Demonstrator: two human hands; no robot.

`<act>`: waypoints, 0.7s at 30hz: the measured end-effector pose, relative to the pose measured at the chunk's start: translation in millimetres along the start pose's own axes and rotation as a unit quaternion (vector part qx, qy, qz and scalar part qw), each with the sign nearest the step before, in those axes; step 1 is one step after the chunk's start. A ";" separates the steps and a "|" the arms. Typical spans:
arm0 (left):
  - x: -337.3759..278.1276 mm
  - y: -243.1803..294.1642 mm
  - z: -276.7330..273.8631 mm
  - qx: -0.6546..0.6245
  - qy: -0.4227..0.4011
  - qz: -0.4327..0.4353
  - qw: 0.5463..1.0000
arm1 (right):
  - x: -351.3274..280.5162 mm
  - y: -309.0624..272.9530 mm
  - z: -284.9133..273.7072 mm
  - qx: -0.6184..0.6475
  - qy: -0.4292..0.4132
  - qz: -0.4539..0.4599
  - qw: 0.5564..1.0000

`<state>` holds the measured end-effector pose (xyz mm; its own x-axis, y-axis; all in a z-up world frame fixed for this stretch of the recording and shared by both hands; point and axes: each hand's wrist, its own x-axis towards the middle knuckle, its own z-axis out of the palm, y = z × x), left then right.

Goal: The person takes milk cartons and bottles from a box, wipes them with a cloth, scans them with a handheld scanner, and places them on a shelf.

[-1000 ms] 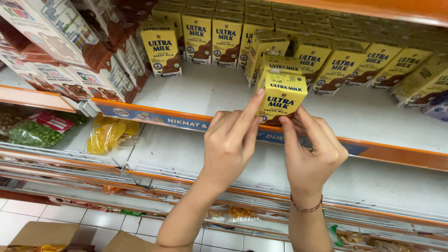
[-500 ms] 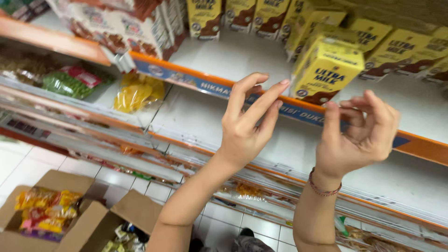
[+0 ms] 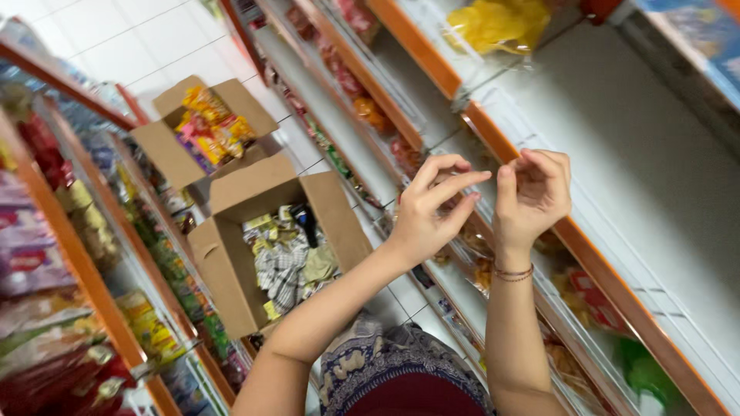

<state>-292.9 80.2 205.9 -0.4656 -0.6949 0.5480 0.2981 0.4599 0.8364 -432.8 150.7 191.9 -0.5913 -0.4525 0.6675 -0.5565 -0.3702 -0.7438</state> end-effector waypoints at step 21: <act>-288.4 -305.1 -284.3 0.382 0.143 -0.410 0.816 | -306.3 200.4 283.2 0.015 -0.350 0.284 0.892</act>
<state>-12.7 -16.9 -205.4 -0.0020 -0.9923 -0.1235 -0.6739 -0.0899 0.7334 -197.9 -14.7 -171.0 -0.2569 -0.9664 0.0055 -0.2613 0.0640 -0.9631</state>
